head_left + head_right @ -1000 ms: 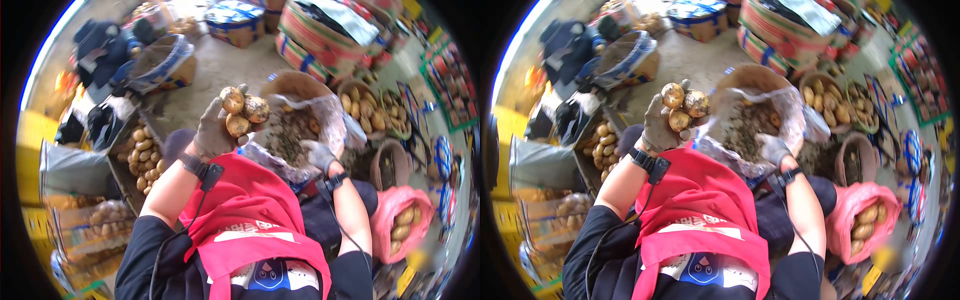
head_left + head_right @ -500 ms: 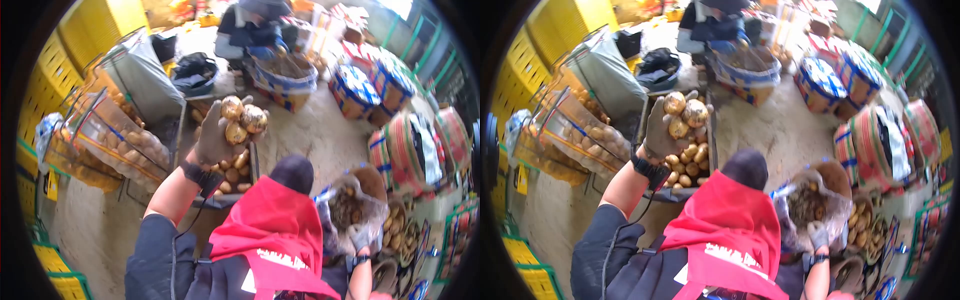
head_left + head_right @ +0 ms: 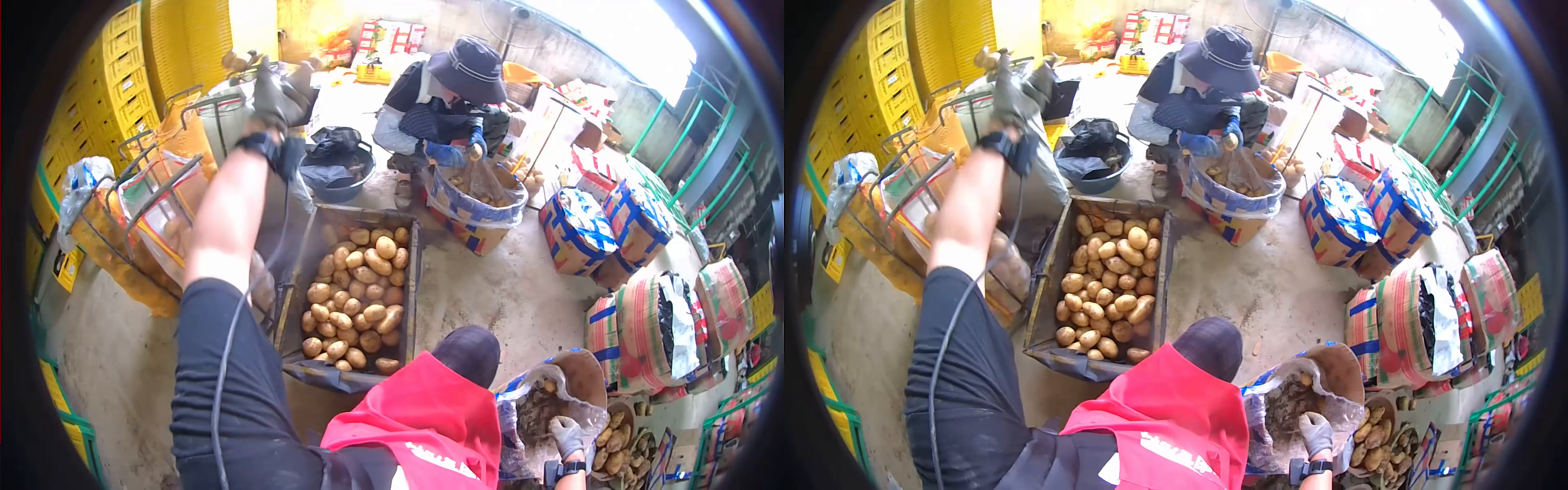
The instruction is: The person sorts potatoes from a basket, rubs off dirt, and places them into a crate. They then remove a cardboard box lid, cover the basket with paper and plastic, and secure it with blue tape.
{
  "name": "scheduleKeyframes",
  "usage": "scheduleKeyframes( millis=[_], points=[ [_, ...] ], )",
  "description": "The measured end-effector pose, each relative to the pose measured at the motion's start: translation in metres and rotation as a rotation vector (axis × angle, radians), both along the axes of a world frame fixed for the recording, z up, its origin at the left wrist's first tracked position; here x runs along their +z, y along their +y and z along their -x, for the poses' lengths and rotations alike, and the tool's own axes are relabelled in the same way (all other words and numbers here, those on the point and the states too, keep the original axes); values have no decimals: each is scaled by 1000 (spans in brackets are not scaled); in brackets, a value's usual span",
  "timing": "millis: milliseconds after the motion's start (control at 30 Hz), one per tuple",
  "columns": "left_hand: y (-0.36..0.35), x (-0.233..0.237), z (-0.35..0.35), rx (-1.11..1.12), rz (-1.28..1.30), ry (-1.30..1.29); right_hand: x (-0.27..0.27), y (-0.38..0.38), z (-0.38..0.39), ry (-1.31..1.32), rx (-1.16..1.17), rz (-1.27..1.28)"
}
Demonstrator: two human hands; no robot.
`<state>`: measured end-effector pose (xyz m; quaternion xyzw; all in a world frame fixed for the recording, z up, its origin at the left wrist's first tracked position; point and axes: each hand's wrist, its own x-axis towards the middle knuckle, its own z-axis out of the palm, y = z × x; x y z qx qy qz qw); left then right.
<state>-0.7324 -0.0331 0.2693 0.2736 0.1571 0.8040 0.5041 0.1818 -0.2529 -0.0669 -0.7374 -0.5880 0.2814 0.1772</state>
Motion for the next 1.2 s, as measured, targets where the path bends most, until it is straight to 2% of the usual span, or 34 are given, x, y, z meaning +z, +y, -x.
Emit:
scheduleKeyframes(
  millis=[33,67,100,133,167,200,233,300,333,367,400,433,467,533,633,667,733,767,800,833,867,933,967,1000,1033,1100,1167,1200],
  points=[
    [13,-22,-27,5,35,88,-6,-3,-3,-6,34,-4],
    [20,-49,-61,-81,34,146,14,-9,17,-90,70,-9],
    [2,-55,-123,-147,61,168,9,-15,12,-82,110,-10],
    [-5,-73,-161,-366,65,114,-21,-20,-13,-117,230,-130],
    [-6,-91,-190,-500,63,65,-61,-15,-47,-518,671,-293],
    [-3,-111,-226,-656,80,0,-102,-10,-81,-916,1015,-642],
    [2,-129,-259,-772,156,-19,-96,-19,-82,-837,930,-574],
    [14,-153,-316,-1055,112,-163,-78,-34,-76,-673,747,-466],
    [22,-161,-354,-1183,80,-252,-48,-37,-56,-464,532,-204],
    [27,-167,-390,-1155,91,-228,-18,-41,-36,-283,265,-4],
    [29,-168,-423,-1110,87,-191,-7,-42,-29,-265,132,111],
    [29,-168,-458,-1215,76,-191,-11,-47,-30,-249,-10,138],
    [30,-168,-487,-1307,59,-191,0,-46,-24,-318,-62,288],
    [27,-174,-547,-1446,116,-249,-18,-43,-36,-301,-87,436],
    [31,-195,-616,-1499,86,-223,-48,-53,-45,-402,8,298],
    [33,-203,-631,-1503,103,-231,-64,-47,-57,-407,110,276],
    [34,-222,-658,-1491,214,-257,-83,-22,-72,-248,128,517],
    [34,-232,-666,-1501,233,-271,-78,-8,-68,-242,135,536],
    [35,-241,-673,-1493,250,-281,-72,8,-65,-250,69,712],
    [36,-248,-677,-1394,367,-235,-72,24,-64,-260,4,887],
    [34,-255,-680,-1286,488,-192,-88,33,-69,-260,24,908],
    [36,-258,-683,-1317,491,-215,-118,52,-74,-312,143,733],
    [41,-260,-686,-1314,462,-233,-131,70,-77,-317,160,768],
    [47,-263,-688,-1314,436,-250,-143,89,-81,-323,158,775],
    [53,-267,-690,-1315,441,-249,-155,107,-86,-384,100,634],
    [61,-273,-695,-1295,468,-239,-145,147,-93,-432,3,423],
    [57,-269,-710,-1273,506,-233,-90,198,-102,-458,-96,234],
    [53,-260,-722,-1105,627,-66,-76,218,-113,-496,-157,108]
  ],
)
